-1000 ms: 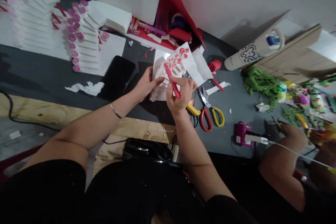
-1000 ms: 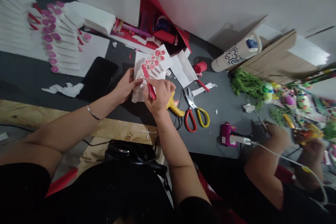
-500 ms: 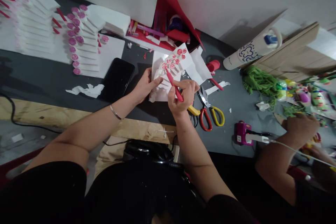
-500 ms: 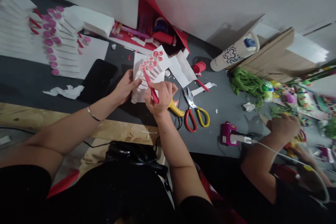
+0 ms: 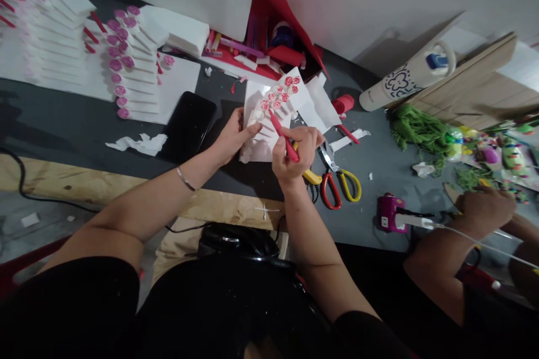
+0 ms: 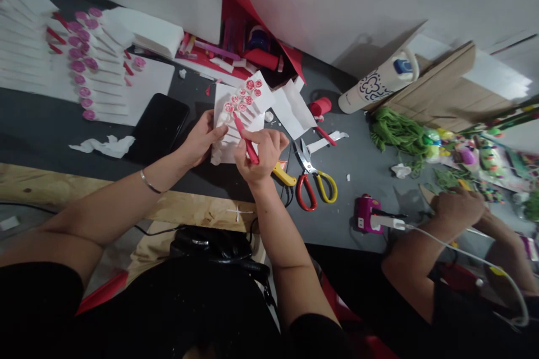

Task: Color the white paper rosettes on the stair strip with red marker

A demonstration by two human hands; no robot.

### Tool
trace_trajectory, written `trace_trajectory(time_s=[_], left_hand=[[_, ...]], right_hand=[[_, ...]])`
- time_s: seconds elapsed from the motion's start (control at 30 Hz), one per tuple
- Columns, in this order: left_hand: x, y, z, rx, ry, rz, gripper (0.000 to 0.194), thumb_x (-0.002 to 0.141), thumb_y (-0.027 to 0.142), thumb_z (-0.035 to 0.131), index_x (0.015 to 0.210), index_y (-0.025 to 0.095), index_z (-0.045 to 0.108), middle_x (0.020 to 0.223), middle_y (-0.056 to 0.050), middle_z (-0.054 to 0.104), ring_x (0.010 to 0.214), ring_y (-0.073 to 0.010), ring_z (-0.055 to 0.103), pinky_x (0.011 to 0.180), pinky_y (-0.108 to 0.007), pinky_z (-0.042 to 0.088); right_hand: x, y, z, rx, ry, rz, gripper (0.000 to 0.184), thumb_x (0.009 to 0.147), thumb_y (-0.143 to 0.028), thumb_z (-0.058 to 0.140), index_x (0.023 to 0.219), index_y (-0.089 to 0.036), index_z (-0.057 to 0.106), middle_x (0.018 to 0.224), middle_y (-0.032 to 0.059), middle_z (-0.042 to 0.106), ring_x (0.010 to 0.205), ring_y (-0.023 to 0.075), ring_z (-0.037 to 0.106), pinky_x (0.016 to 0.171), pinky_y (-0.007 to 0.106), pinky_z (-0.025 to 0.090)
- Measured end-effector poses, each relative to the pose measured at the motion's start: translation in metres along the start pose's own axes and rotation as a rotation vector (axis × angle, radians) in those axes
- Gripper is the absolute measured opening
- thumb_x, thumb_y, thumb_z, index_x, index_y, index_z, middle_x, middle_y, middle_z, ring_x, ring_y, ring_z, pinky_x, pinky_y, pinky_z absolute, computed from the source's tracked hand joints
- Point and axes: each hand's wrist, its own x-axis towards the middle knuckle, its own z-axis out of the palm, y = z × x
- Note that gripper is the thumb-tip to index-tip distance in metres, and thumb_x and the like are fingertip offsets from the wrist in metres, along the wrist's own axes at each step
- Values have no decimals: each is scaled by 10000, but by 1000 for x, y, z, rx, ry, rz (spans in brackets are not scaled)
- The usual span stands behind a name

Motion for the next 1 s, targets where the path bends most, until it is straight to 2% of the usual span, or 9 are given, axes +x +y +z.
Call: trace_trajectory(time_s=[0.17, 0.33, 0.5, 0.67, 1.0], left_hand=[[0, -1, 0, 5, 24, -5, 966, 649, 798, 904, 1317, 210, 529, 1445, -195, 686, 1429, -403, 626, 1205, -552, 521], [0, 0, 1, 2, 4, -2, 951, 672, 787, 895, 1323, 204, 520, 1432, -198, 686, 1428, -408, 626, 1195, -565, 530], [2, 0, 1, 7, 21, -7, 951, 628, 798, 917, 1280, 218, 538, 1430, -183, 687, 1415, -396, 633, 1197, -549, 531], [1, 3, 2, 6, 23, -25, 960, 631, 800, 917, 1281, 213, 525, 1449, -199, 681, 1425, -401, 625, 1199, -547, 529], [0, 1, 2, 23, 20, -15, 974, 651, 808, 899, 1313, 203, 521, 1453, -213, 680, 1426, -410, 628, 1189, -549, 529]], right_hand=[[3, -4, -1, -5, -48, -15, 160, 961, -298, 543, 980, -241, 691, 851, 19, 686, 851, 211, 674, 933, 441, 486], [8, -6, -1, 0, 69, -30, 171, 996, -292, 522, 971, -227, 679, 830, 14, 709, 787, 189, 677, 884, 417, 497], [4, -6, 3, -43, -87, -1, 179, 990, -308, 546, 1022, -244, 709, 900, 29, 737, 894, 213, 692, 953, 443, 506], [4, -7, 5, 8, -9, 1, 160, 1004, -297, 556, 1061, -245, 696, 918, 23, 718, 888, 203, 675, 956, 428, 476], [6, -3, 4, 23, 2, 13, 172, 1017, -325, 565, 1044, -237, 711, 921, 11, 703, 860, 186, 662, 966, 415, 453]])
